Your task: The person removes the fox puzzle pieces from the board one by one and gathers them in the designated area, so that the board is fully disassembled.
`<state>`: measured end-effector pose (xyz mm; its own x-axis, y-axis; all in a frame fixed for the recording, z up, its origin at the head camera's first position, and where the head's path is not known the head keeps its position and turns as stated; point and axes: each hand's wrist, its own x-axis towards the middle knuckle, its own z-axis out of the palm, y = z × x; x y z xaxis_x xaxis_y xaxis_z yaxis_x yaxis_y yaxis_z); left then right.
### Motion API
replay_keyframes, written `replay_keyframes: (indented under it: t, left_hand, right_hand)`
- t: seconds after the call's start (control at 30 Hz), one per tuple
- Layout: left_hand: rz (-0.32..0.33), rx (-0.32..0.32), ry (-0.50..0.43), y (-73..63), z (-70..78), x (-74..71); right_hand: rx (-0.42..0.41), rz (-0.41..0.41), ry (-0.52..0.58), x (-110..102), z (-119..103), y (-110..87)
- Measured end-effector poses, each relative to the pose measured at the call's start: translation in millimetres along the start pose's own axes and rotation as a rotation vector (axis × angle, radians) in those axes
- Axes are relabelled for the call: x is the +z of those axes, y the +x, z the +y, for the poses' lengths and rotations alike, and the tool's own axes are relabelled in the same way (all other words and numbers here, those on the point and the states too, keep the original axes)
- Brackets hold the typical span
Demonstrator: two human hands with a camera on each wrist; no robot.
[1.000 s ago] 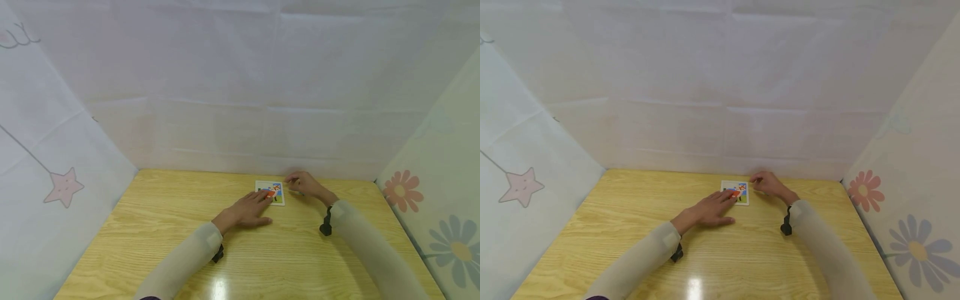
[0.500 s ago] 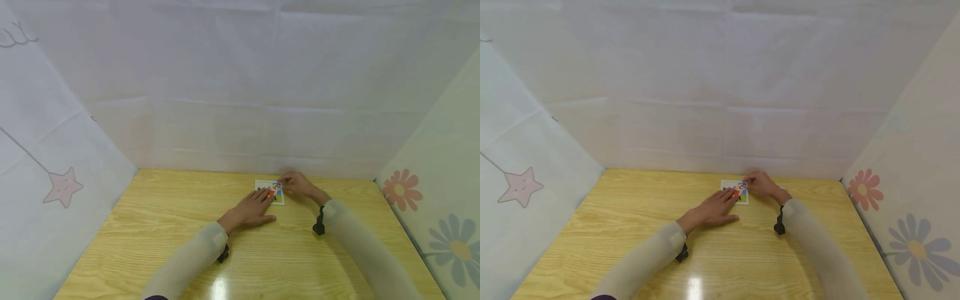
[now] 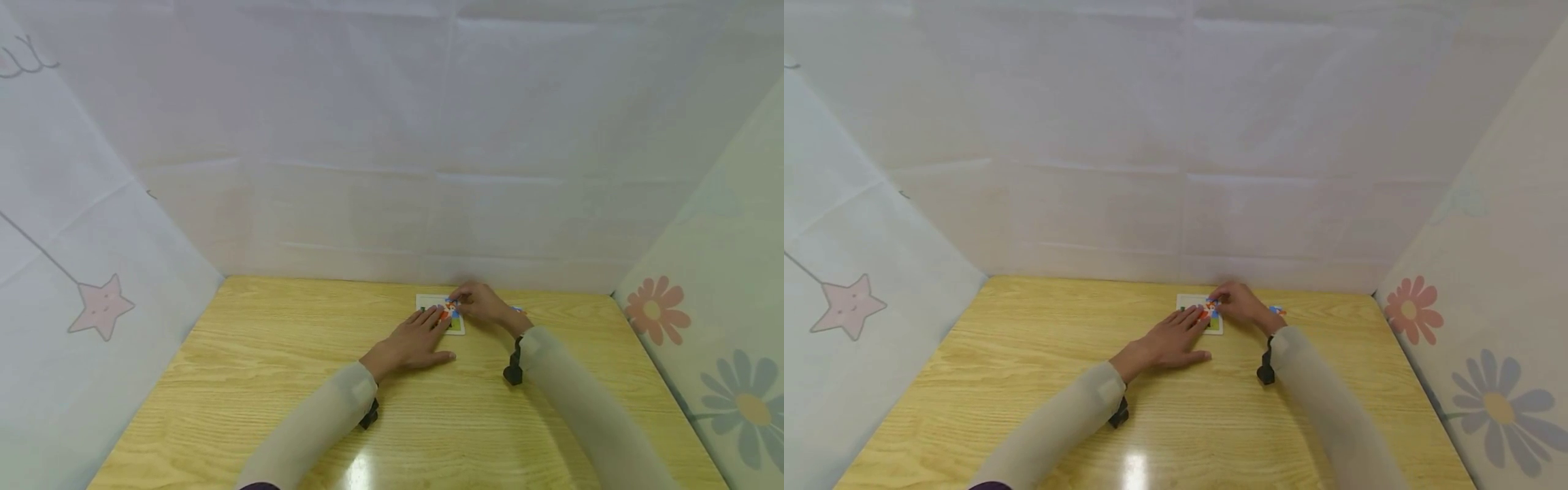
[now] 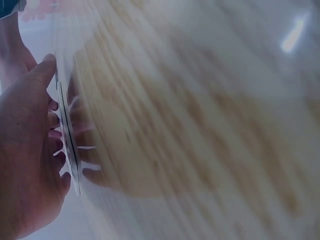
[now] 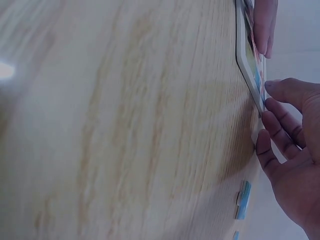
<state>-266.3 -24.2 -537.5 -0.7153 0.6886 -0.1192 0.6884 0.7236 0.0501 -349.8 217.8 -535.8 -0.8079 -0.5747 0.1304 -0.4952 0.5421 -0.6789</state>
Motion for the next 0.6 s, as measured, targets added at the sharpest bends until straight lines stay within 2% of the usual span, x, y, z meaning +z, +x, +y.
replay_keyframes:
  t: [0.23, 0.6]
  left_hand:
    - [-0.006, -0.004, -0.007, 0.9, 2.4, -2.7]
    - [-0.023, -0.007, 0.015, 4.1, 2.5, -1.1]
  right_hand:
    - [0.006, -0.005, -0.031, 1.7, 0.0, 3.3]
    - [-0.040, -0.021, -0.097, 5.5, 4.2, 5.9]
